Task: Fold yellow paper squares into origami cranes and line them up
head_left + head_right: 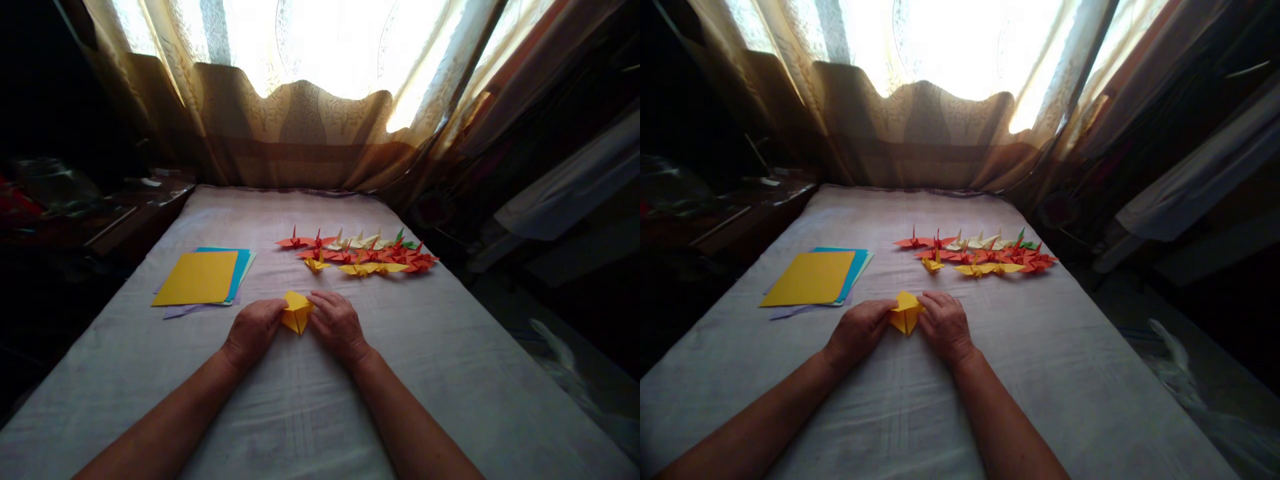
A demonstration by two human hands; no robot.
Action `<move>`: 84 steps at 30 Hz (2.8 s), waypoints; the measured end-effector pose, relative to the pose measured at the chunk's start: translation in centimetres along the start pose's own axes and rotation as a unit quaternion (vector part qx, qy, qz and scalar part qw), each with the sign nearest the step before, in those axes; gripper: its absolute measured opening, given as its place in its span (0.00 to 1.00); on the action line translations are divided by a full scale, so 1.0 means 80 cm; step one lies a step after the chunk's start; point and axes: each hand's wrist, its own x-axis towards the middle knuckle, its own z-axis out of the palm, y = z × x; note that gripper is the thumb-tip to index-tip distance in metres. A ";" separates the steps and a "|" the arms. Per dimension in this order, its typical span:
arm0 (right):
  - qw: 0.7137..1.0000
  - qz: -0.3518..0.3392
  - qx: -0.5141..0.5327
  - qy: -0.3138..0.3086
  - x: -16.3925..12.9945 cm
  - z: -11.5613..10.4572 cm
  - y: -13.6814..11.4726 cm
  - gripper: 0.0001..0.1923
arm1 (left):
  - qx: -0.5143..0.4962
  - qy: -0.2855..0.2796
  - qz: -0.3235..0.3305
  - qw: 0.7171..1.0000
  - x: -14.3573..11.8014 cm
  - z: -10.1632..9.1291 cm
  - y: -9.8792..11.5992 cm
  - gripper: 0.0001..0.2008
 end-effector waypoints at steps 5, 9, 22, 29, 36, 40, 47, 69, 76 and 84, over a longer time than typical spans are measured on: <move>0.996 0.060 -0.037 -0.056 0.006 -0.005 -0.009 0.09 | 0.002 0.011 -0.012 1.000 0.002 0.001 -0.002 0.11; 0.989 0.092 -0.068 -0.093 0.018 -0.010 -0.023 0.03 | -0.008 0.011 -0.040 0.999 0.005 -0.001 -0.001 0.09; 0.991 0.089 -0.061 -0.082 0.031 -0.006 -0.026 0.04 | 0.096 -0.061 -0.081 0.990 0.021 -0.021 0.007 0.08; 0.979 0.130 -0.052 -0.146 0.040 -0.006 -0.032 0.11 | 0.061 -0.084 -0.119 0.987 0.026 -0.022 0.011 0.11; 0.969 0.192 -0.057 -0.143 0.045 -0.002 -0.035 0.11 | 0.007 -0.096 -0.136 0.986 0.033 -0.028 0.013 0.15; 0.967 0.205 -0.047 -0.140 0.046 -0.001 -0.032 0.12 | -0.050 -0.095 -0.154 0.982 0.034 -0.029 0.005 0.26; 0.964 0.211 -0.024 -0.157 0.048 -0.002 -0.027 0.12 | -0.103 -0.084 -0.177 0.975 0.033 -0.025 -0.004 0.24; 0.965 0.182 0.140 -0.123 0.052 -0.003 -0.017 0.16 | -0.071 -0.040 -0.152 0.985 0.031 -0.005 0.005 0.11; 0.944 0.220 0.245 -0.022 0.068 0.003 -0.012 0.14 | -0.060 -0.037 -0.148 0.986 0.030 -0.007 0.009 0.09; 0.941 0.211 0.265 0.013 0.068 0.009 -0.004 0.17 | -0.060 -0.037 -0.131 0.989 0.026 -0.003 0.005 0.15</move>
